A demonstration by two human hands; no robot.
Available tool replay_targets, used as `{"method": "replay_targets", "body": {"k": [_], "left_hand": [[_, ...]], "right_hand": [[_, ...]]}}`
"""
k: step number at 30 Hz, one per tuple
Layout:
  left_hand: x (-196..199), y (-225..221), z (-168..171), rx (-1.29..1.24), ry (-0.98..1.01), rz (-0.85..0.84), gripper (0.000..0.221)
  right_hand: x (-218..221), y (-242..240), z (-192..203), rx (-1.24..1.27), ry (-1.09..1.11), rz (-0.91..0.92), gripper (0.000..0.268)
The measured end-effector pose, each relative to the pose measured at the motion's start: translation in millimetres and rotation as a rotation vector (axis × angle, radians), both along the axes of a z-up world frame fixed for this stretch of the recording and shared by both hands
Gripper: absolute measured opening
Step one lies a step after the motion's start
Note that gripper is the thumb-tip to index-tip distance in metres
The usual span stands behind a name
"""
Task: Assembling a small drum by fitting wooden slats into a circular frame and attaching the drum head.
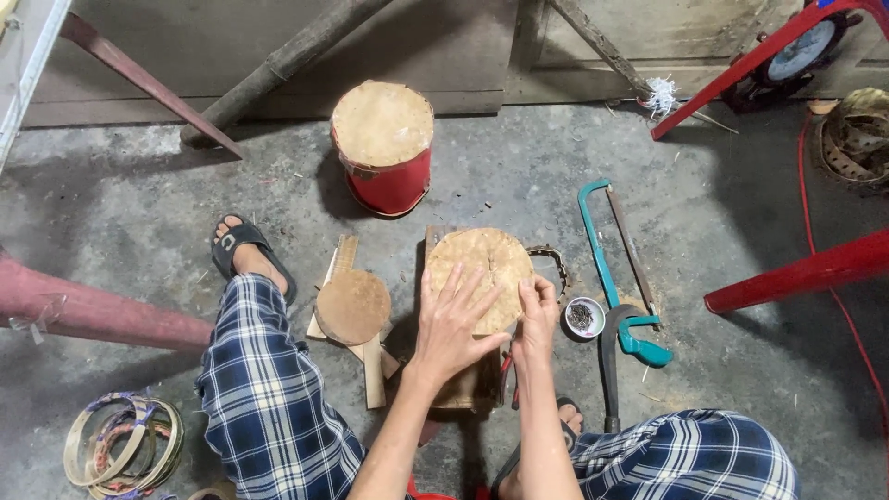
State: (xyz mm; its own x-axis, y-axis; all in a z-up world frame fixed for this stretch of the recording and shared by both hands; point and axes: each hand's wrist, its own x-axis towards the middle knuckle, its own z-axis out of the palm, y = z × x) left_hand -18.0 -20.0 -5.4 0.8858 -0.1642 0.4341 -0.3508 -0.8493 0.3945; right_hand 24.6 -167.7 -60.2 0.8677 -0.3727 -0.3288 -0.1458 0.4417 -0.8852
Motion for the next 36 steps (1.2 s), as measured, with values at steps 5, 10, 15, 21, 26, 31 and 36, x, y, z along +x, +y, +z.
{"method": "replay_targets", "body": {"k": [5, 10, 15, 21, 26, 31, 36], "left_hand": [[1, 3, -11, -0.124, 0.071, -0.011, 0.075], [3, 12, 11, -0.358, 0.096, 0.071, 0.061], [-8, 21, 62, -0.837, 0.121, 0.381, 0.039], [-8, 28, 62, -1.315, 0.26, 0.503, 0.047], [-14, 24, 86, -1.308, 0.216, 0.489, 0.048], [-47, 23, 153, -1.203, 0.116, 0.394, 0.02], [-139, -39, 35, -1.2, 0.363, 0.054, 0.046]], "right_hand": [[-5, 7, 32, 0.066, 0.038, -0.043, 0.026], [-2, -6, 35, -0.02, 0.062, -0.118, 0.021], [1, -15, 48, 0.023, 0.03, -0.205, 0.025], [-1, -13, 41, 0.003, 0.085, -0.131, 0.022], [-3, -10, 45, 0.003, 0.079, -0.141, 0.028], [-5, -12, 56, -0.016, 0.047, -0.177, 0.027], [-9, -9, 61, 0.158, -0.025, -0.177, 0.026]]}}
